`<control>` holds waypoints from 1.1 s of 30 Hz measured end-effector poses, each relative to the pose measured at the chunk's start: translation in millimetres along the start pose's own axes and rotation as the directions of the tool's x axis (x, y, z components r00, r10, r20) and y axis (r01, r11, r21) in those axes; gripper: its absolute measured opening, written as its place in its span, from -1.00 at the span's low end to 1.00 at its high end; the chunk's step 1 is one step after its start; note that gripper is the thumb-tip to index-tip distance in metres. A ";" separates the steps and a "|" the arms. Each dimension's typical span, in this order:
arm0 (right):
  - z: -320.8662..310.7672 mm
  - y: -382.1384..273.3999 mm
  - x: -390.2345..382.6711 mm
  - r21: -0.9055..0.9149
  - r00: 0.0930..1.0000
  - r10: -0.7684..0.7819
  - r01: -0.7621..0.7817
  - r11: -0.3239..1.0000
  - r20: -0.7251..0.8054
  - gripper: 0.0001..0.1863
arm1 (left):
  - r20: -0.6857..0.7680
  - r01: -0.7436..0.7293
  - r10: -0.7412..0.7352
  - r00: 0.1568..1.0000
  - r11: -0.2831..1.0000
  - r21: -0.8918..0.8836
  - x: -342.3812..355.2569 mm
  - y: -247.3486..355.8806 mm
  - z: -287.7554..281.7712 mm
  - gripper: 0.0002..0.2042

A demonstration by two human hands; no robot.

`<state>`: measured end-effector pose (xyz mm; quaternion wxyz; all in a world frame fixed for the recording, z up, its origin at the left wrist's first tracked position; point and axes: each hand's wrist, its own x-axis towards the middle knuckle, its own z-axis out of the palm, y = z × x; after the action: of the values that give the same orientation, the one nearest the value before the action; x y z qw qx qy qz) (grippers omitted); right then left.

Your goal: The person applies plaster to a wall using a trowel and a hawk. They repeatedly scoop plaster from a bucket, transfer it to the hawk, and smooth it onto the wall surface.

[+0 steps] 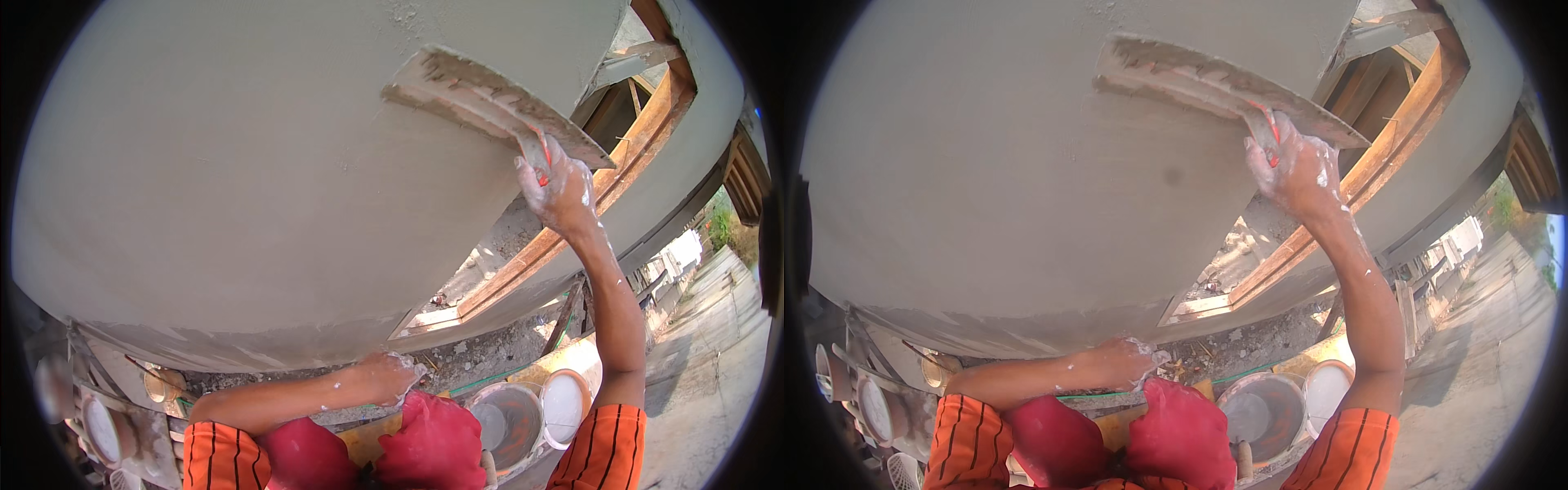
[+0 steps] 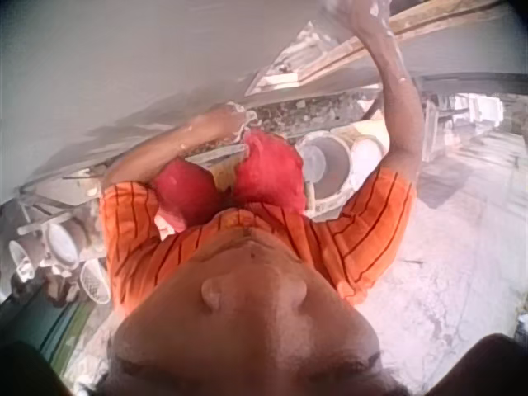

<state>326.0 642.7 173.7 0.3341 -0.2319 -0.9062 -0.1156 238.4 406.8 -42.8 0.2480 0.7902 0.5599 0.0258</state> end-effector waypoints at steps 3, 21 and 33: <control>-60.6 10.6 55.0 0.311 0.985 0.075 -0.023 0.950 -0.157 -0.64 | -0.278 -0.044 0.064 0.958 0.996 0.077 -2.6 12.0 -9.7 -0.54; 90.6 -100.1 -35.1 0.894 0.797 0.498 -0.112 -0.433 0.341 -0.82 | 0.115 0.178 -0.164 0.980 0.976 -0.124 -38.7 11.4 8.2 -0.88; 141.5 -112.9 -115.7 -0.014 0.866 -0.346 0.376 0.926 0.362 -0.78 | 0.142 0.067 -0.082 0.986 0.992 0.105 100.7 -2.5 11.3 -0.80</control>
<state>269.2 556.9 -14.9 0.1286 -0.0888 -0.9729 -0.1705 277.2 493.7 -77.5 0.2495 0.7798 0.5700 -0.0694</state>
